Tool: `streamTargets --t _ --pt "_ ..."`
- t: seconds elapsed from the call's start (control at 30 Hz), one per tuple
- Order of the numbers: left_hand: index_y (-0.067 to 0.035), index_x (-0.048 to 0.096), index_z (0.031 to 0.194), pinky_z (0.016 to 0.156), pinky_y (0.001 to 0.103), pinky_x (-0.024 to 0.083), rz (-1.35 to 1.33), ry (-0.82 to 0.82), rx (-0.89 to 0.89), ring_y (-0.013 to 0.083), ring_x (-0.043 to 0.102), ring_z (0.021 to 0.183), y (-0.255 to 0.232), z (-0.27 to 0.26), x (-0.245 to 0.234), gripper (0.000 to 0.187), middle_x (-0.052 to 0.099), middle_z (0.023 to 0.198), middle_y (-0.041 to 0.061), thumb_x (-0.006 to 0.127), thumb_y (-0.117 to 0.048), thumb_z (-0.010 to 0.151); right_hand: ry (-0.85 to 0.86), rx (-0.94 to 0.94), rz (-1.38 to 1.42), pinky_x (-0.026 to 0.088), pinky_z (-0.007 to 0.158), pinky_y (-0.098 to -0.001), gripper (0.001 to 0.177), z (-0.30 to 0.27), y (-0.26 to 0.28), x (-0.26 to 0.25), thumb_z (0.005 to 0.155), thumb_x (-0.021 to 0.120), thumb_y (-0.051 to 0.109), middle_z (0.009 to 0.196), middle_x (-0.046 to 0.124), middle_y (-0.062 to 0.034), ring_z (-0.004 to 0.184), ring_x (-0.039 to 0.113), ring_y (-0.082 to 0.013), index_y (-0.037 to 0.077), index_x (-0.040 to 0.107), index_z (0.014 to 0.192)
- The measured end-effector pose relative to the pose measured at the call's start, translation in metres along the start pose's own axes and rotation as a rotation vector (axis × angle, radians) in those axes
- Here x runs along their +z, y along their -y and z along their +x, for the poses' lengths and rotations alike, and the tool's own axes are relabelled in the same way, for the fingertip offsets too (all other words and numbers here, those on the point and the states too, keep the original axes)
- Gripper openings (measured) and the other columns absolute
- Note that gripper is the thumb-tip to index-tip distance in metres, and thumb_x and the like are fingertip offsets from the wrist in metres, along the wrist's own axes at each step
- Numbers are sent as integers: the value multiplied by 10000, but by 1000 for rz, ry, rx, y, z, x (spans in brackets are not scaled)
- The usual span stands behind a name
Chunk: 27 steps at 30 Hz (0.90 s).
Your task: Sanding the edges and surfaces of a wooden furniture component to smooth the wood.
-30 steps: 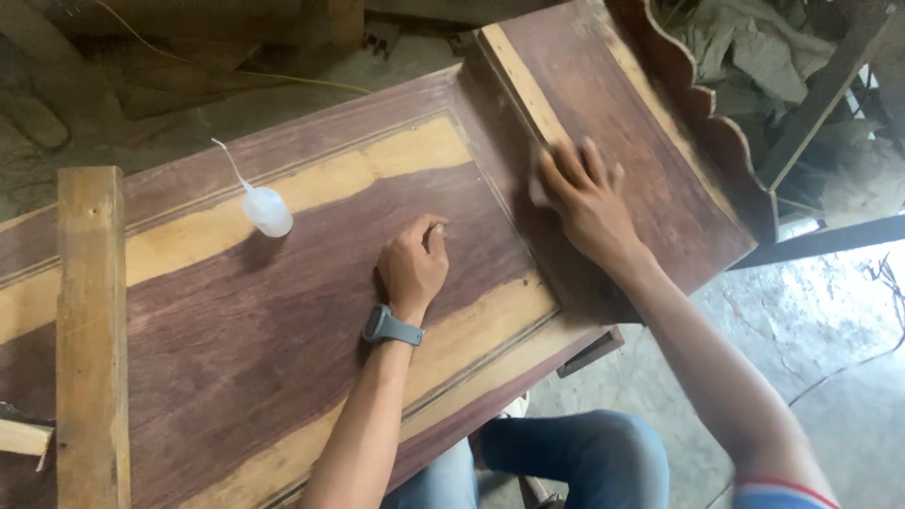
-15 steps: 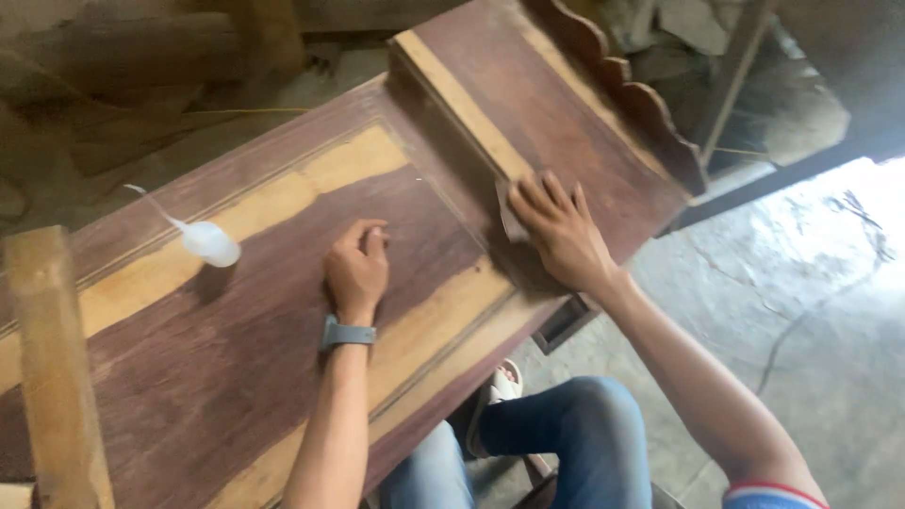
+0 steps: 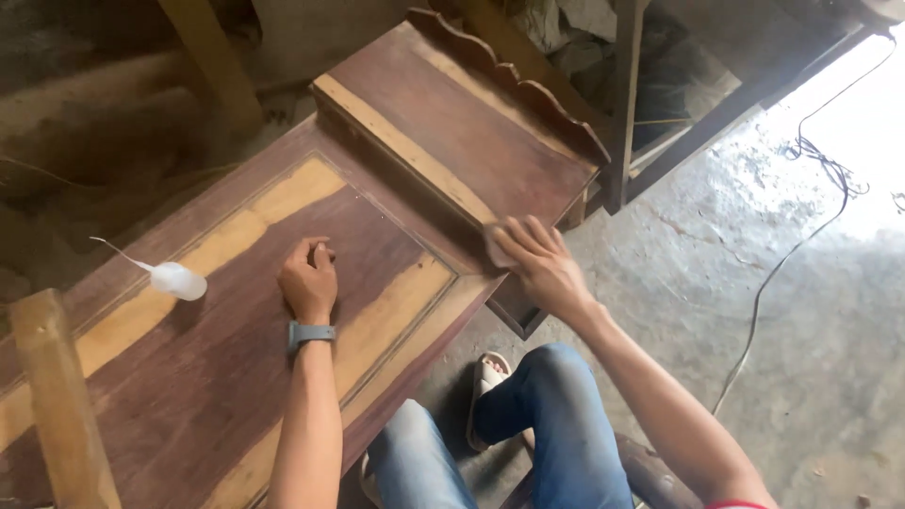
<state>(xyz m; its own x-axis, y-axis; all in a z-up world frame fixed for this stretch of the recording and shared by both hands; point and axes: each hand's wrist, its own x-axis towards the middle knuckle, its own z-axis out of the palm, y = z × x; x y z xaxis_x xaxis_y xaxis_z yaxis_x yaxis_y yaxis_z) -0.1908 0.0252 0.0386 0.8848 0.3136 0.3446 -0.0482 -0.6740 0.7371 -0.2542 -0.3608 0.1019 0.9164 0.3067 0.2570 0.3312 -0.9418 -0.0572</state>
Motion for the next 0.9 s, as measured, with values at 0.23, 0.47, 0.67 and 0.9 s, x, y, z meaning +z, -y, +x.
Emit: streamTargets --t 0.23,0.47,0.67,0.9 --pt "-145 758 955 781 447 569 128 -61 86 349 723 793 -4 -9 8 124 727 774 69 644 -101 936 -445 426 313 383 1122 -603 585 26 -153 -5 994 430 -17 1491 576 -174 1342 528 -418 150 515 1548" --pt "-145 679 1113 798 424 562 596 30 255 293 641 970 -33 -9 16 178 599 1014 65 653 -201 946 -252 429 184 299 1131 -734 691 93 -169 44 962 521 66 1669 345 -86 1507 304 -413 178 368 1627" --pt "-147 640 1146 821 425 562 684 43 212 290 622 1017 -39 -7 17 196 572 1064 72 611 -212 963 -167 339 183 283 1142 -733 672 73 -173 34 1011 531 166 1711 268 -6 1563 195 -347 219 318 1646" --pt "-150 627 1134 815 433 570 715 37 186 296 628 1026 -35 -9 22 187 576 1088 76 612 -211 958 -220 164 118 282 1175 -657 633 73 -183 30 1020 542 260 1702 306 2 1566 212 -325 215 371 1627"
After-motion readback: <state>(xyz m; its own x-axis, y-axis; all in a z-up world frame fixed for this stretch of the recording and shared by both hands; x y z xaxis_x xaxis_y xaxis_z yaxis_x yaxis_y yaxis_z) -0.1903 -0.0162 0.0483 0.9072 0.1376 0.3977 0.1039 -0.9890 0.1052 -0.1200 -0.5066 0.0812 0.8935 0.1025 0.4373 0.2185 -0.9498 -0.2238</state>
